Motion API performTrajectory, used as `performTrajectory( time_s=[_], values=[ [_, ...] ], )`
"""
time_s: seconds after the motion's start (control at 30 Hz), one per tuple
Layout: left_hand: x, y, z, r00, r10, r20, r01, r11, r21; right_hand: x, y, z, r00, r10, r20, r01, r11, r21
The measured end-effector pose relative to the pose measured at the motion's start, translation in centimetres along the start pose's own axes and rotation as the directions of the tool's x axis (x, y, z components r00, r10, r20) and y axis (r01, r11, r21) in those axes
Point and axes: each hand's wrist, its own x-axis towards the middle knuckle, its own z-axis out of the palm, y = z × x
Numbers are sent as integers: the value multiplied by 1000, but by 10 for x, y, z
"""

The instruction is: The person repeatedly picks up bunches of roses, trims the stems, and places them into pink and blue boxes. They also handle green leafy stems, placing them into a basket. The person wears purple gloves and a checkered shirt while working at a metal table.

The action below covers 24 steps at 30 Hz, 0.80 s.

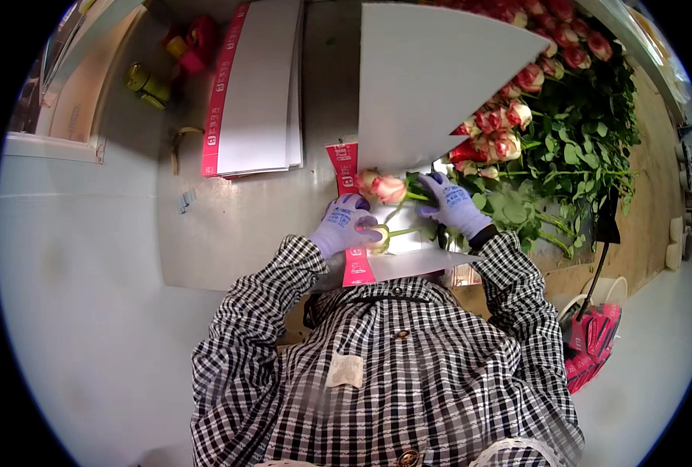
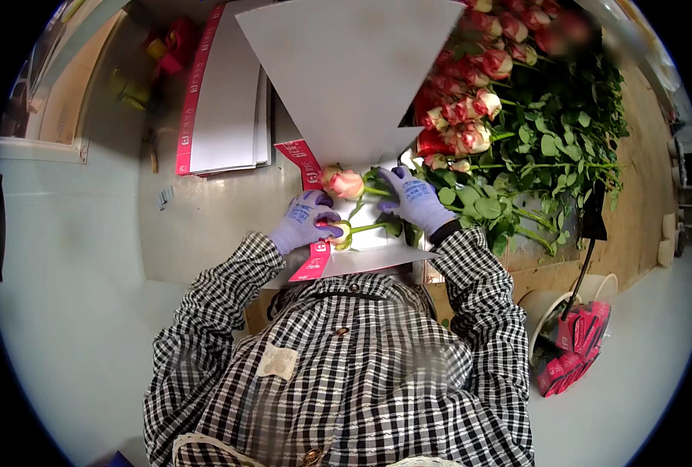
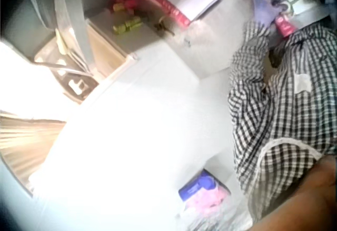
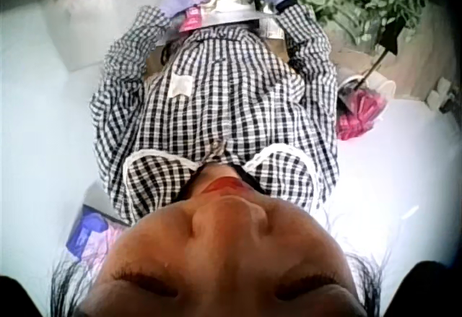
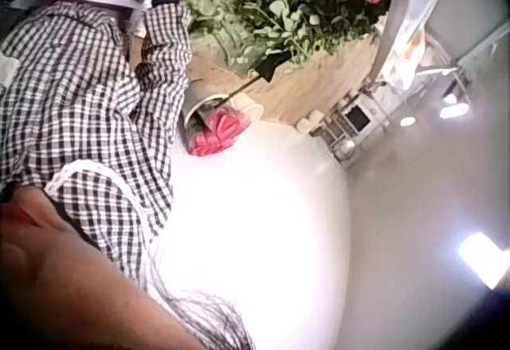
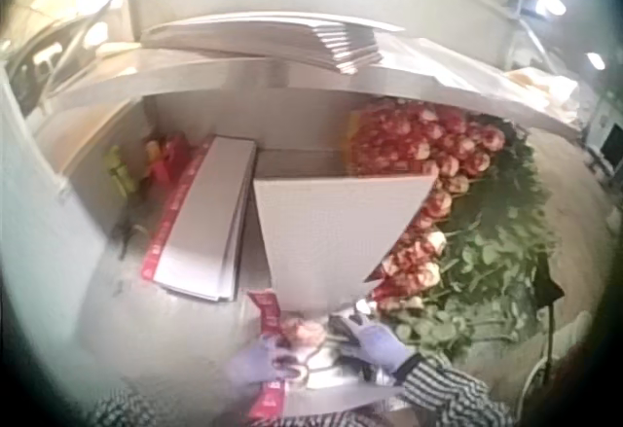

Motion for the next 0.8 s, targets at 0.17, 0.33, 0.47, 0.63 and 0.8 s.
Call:
performTrajectory(
  time_s=[0.17,0.33,0.47,0.63,0.8],
  values=[
    [-4,-17,24,988,-108,-114,108,994,-11,-2,20,0,984,-179,26,145,866,478],
    [-5,-7,19,970,-57,-234,38,995,-87,-9,22,44,941,-335,-45,335,942,-5],
    [-14,4,8,984,32,-178,-22,998,59,-20,18,46,906,-422,-7,417,897,-150],
    [-4,-3,10,995,-93,-40,89,992,-92,-14,-15,25,865,-501,40,501,852,-153],
    [33,-10,-13,935,-126,331,221,938,-268,-17,-27,59,762,-528,375,620,761,-191]
  ],
)
